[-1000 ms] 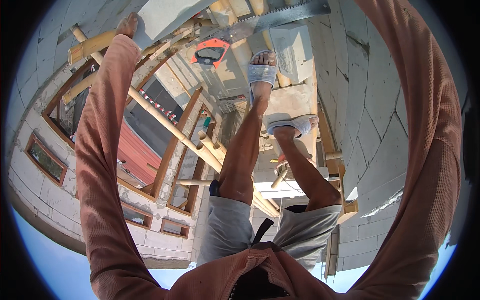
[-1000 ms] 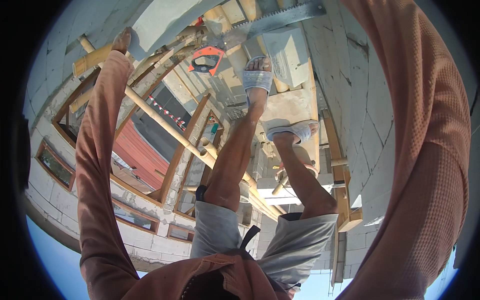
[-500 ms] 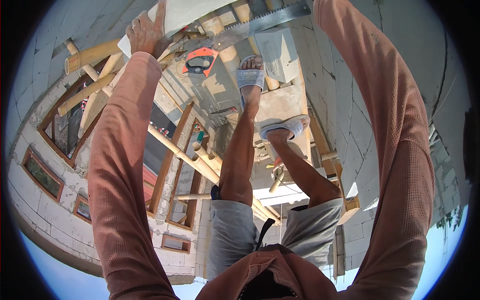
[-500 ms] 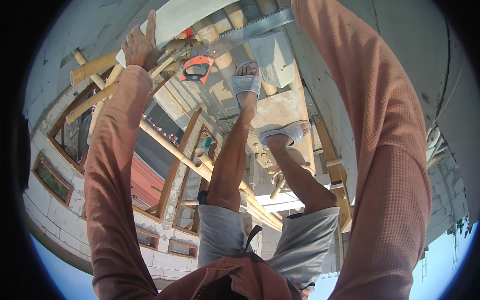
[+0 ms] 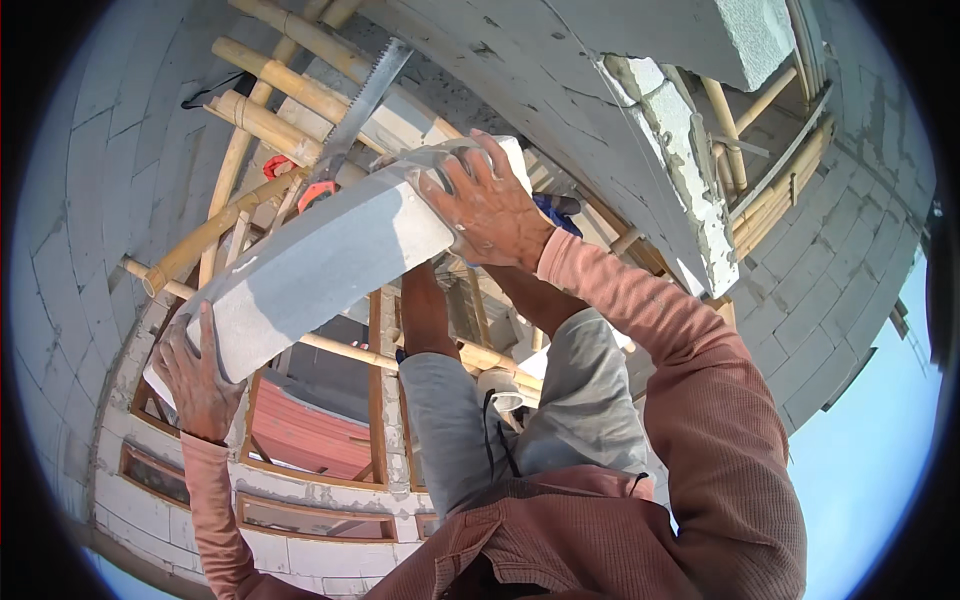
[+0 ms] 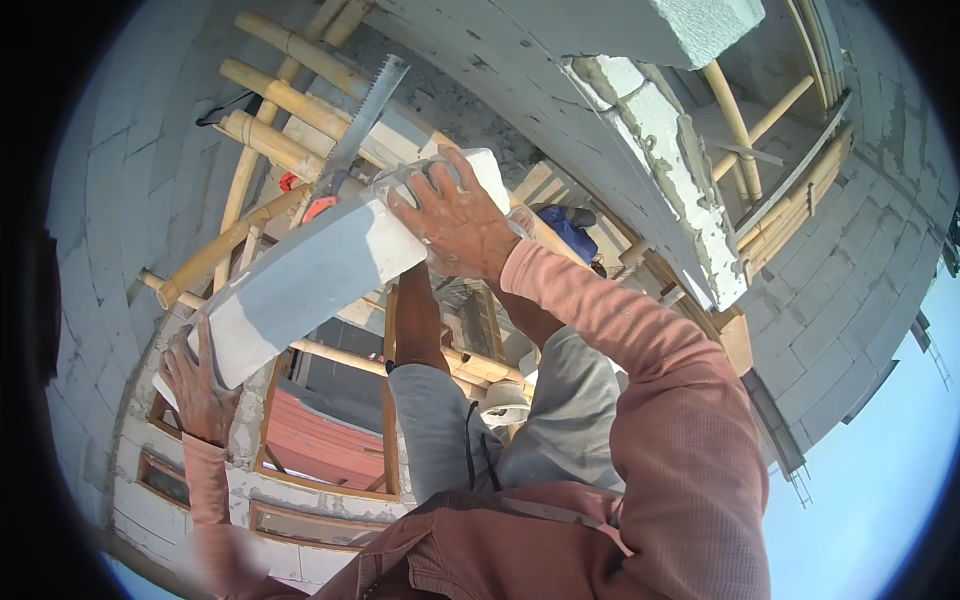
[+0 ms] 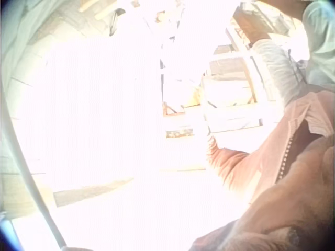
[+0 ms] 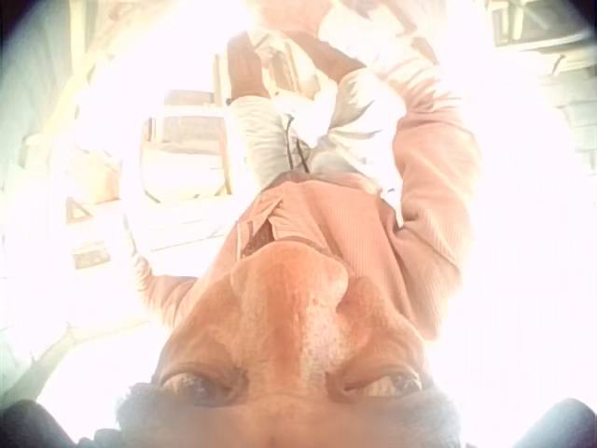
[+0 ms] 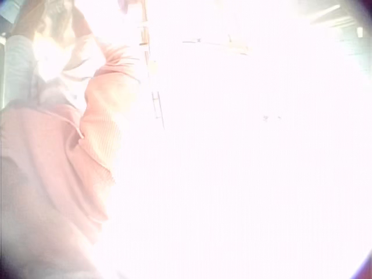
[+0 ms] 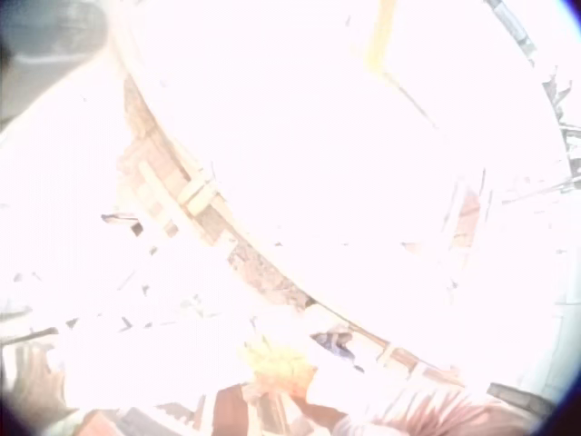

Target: The person applies mortar onto a wall using a trowel, places a concrete block onto the mortar, and taps it into place with a hammer. The person then applies more mortar along the structure using the trowel and a bucket.

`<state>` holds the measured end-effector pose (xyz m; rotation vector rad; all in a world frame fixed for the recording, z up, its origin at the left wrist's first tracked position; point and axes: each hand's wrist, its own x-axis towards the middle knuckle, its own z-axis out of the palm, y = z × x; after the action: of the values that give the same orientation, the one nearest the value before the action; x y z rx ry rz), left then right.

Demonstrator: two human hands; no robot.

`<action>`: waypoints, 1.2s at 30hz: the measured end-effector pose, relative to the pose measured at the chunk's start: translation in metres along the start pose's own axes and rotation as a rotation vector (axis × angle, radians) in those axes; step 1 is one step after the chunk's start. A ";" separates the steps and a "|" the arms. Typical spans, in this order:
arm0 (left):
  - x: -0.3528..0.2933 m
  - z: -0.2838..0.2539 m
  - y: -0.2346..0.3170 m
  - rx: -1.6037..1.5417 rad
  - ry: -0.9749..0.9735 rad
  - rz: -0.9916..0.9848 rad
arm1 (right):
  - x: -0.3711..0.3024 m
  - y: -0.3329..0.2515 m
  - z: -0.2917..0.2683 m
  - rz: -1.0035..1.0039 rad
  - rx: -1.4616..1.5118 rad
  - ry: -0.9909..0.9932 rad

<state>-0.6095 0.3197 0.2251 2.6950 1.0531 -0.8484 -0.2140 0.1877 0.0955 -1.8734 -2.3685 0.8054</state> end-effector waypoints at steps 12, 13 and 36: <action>0.002 -0.216 0.220 -0.187 0.113 0.695 | -0.401 -0.049 -0.208 0.646 0.114 -0.070; 0.016 -0.222 0.244 -0.203 0.148 0.755 | -0.428 -0.051 -0.223 0.713 0.054 -0.129; 0.235 -0.305 0.396 0.297 0.479 0.927 | -0.513 0.127 -0.171 0.826 -0.198 0.170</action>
<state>-0.0692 0.2550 0.3191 3.1680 -0.3843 -0.1867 0.1000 -0.1963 0.3452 -2.9014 -1.5748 0.3850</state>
